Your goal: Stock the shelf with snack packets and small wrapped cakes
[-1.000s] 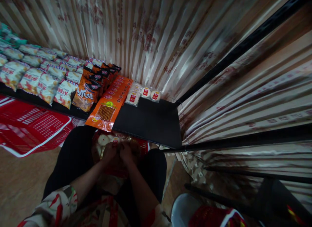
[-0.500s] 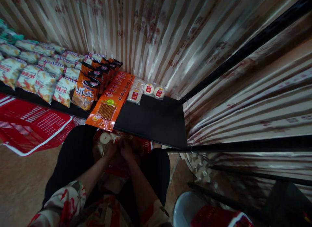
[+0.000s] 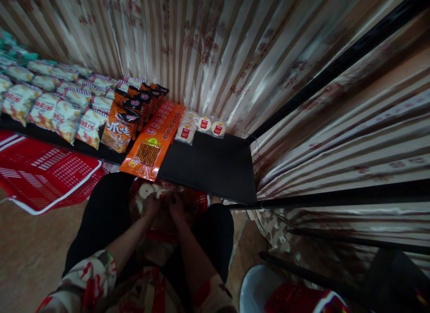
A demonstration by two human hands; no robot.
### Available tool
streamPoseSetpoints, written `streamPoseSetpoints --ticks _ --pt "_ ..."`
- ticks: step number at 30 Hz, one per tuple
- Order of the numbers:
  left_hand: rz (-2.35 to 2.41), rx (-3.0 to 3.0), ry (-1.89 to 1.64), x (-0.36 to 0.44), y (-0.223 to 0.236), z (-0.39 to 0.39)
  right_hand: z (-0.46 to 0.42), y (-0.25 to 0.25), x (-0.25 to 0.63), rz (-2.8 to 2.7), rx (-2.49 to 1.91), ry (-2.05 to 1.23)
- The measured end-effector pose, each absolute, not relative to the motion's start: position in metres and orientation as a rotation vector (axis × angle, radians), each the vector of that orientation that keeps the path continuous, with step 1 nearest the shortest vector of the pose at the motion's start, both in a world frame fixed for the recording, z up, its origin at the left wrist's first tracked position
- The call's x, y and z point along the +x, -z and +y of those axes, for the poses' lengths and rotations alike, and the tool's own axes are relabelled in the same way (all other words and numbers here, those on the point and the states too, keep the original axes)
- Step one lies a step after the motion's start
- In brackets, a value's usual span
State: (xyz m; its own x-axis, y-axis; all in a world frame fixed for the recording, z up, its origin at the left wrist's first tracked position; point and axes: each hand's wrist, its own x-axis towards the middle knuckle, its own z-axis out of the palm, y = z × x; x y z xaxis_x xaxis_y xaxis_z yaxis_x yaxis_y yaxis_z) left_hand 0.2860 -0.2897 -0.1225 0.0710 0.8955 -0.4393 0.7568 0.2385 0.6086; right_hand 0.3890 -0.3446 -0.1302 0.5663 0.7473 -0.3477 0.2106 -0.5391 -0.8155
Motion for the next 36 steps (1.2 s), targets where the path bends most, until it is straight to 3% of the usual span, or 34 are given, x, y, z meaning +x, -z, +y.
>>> streamPoseSetpoints --ticks 26,36 --pt "1.539 1.420 -0.645 0.274 0.071 -0.324 -0.387 0.061 0.370 -0.755 -1.956 -0.686" --pt "1.435 1.492 -0.749 0.278 0.053 -0.335 -0.399 0.047 0.376 -0.886 -1.932 -0.449"
